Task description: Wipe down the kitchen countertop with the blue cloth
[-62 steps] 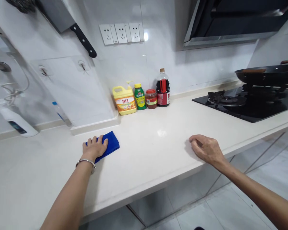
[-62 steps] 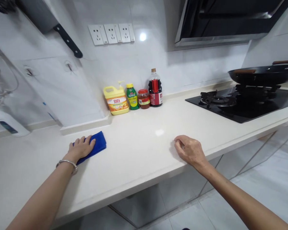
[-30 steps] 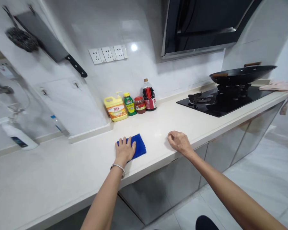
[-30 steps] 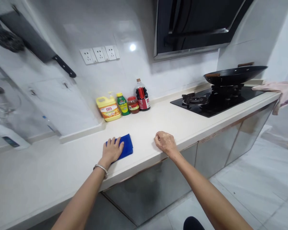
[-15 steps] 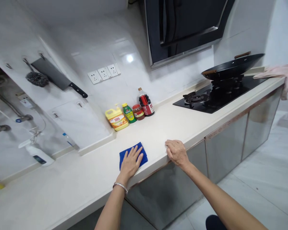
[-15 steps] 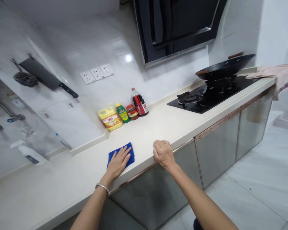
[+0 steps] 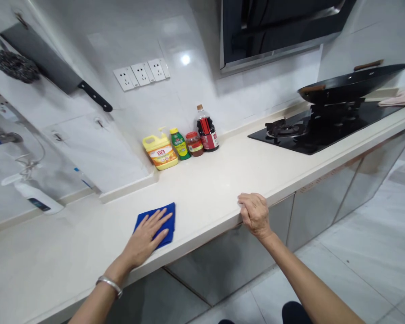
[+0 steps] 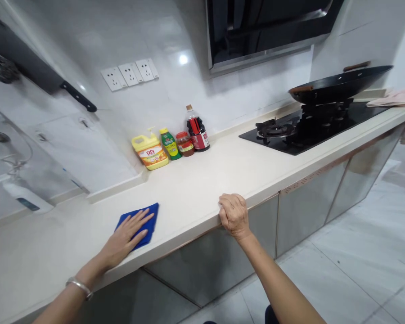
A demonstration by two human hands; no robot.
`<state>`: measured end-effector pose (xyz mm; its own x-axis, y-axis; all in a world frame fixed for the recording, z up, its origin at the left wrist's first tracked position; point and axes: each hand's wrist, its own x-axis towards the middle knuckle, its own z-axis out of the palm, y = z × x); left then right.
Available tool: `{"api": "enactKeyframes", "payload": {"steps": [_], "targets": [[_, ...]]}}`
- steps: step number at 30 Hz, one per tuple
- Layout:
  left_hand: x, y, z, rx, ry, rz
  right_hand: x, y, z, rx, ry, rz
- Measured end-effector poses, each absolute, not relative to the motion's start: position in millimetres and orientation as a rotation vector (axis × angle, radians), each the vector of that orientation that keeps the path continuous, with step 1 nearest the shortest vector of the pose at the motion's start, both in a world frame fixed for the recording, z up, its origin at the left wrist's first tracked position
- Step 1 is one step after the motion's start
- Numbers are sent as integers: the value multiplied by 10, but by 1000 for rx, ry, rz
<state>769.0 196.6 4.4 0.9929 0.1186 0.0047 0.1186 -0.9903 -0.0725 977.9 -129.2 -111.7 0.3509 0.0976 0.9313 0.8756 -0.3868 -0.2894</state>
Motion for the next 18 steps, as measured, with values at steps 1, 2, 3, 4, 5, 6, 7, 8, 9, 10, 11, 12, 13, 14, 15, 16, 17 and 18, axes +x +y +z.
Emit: {"api": "enactKeyframes", "payload": {"steps": [1, 2, 3, 4, 5, 6, 7, 8, 9, 10, 11, 12, 13, 14, 15, 16, 17, 18], "targets": [[7637, 2092, 36, -3048, -223, -17, 9789, -1291, -1144, -1725, -870, -1142], [7594, 2213, 27, -3034, -264, -30, 9799, -1288, -1168, -1710, -869, -1158], [7563, 2326, 18, -3021, -305, -43, 9809, -1284, -1187, -1696, -864, -1178], [7545, 2425, 10, -3011, -347, -54, 9817, -1278, -1202, -1684, -859, -1198], [7540, 2508, 3, -3003, -392, -63, 9824, -1272, -1214, -1677, -858, -1214], [7546, 2572, -2, -2997, -438, -65, 9830, -1266, -1225, -1672, -862, -1228], [7560, 2616, -7, -2993, -483, -65, 9834, -1259, -1235, -1669, -867, -1241], [7580, 2643, -11, -2990, -522, -64, 9838, -1252, -1247, -1669, -874, -1253], [7602, 2654, -15, -2989, -554, -62, 9843, -1244, -1260, -1671, -874, -1266], [7625, 2652, -20, -2985, -578, -63, 9847, -1233, -1275, -1681, -868, -1275], [7648, 2639, -25, -2978, -596, -67, 9853, -1221, -1292, -1694, -855, -1281], [7672, 2618, -31, -2968, -613, -70, 9858, -1207, -1309, -1707, -839, -1283], [7699, 2588, -38, -2954, -634, -71, 9864, -1193, -1326, -1720, -823, -1282], [7734, 2550, -44, -2939, -658, -66, 9869, -1179, -1340, -1730, -809, -1284], [7779, 2504, -52, -2924, -680, -59, 9874, -1168, -1351, -1736, -801, -1287], [7839, 2449, -59, -2913, -691, -53, 9878, -1159, -1358, -1739, -796, -1290], [7914, 2385, -66, -2907, -685, -46, 9881, -1155, -1359, -1742, -794, -1292], [8006, 2312, -73, -2908, -663, -42, 9883, -1155, -1356, -1747, -793, -1292]]}}
